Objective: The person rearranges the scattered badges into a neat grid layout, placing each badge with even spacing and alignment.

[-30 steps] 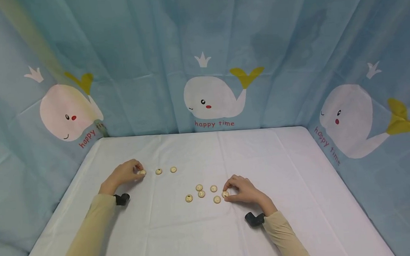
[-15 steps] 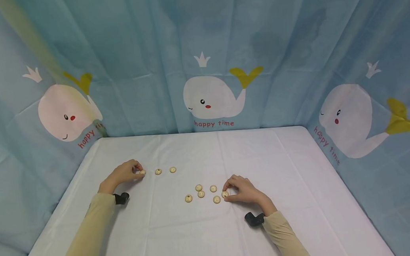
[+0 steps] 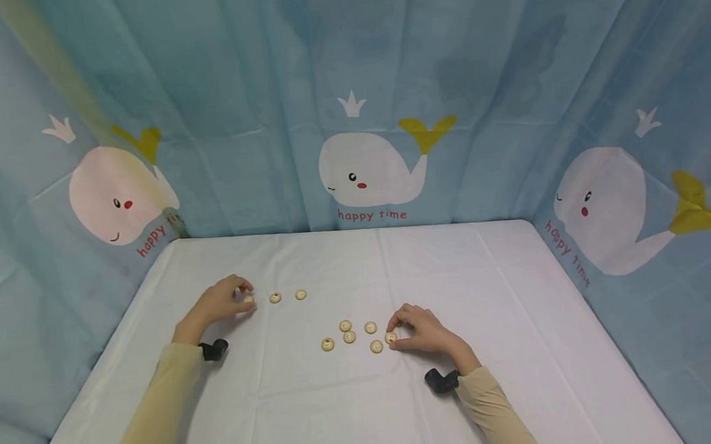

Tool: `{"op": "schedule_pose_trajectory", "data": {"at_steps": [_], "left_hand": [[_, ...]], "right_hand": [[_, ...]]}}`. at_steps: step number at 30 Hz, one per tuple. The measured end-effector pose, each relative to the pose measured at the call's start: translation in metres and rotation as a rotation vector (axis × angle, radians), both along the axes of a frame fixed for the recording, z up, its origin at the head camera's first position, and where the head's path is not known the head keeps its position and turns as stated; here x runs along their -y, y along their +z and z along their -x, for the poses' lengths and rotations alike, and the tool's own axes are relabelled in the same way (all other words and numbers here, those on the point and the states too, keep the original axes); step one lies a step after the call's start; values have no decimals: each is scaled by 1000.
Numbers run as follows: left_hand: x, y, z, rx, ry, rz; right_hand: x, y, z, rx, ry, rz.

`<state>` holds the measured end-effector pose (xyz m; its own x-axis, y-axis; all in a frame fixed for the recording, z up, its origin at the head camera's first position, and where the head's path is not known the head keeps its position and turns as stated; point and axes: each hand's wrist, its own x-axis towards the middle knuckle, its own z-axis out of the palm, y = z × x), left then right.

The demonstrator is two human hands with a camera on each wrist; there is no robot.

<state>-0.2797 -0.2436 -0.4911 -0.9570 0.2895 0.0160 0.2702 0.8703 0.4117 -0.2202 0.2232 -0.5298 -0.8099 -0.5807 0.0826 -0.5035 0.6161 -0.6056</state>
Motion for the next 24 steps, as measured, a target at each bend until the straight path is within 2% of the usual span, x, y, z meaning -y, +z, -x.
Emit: {"op": "schedule_pose_trajectory", "data": {"at_steps": [8, 12, 20, 24], "left_hand": [[-18, 3, -9, -38, -13, 13], [-27, 3, -16, -51, -15, -10], [-49, 3, -29, -143, -93, -7], [-62, 5, -36, -155, -123, -22]], "right_hand": [[0, -2, 0, -4, -11, 7], [0, -3, 0, -9, -9, 3], [0, -3, 0, -9, -7, 7], [0, -4, 0, -18, -3, 3]]}}
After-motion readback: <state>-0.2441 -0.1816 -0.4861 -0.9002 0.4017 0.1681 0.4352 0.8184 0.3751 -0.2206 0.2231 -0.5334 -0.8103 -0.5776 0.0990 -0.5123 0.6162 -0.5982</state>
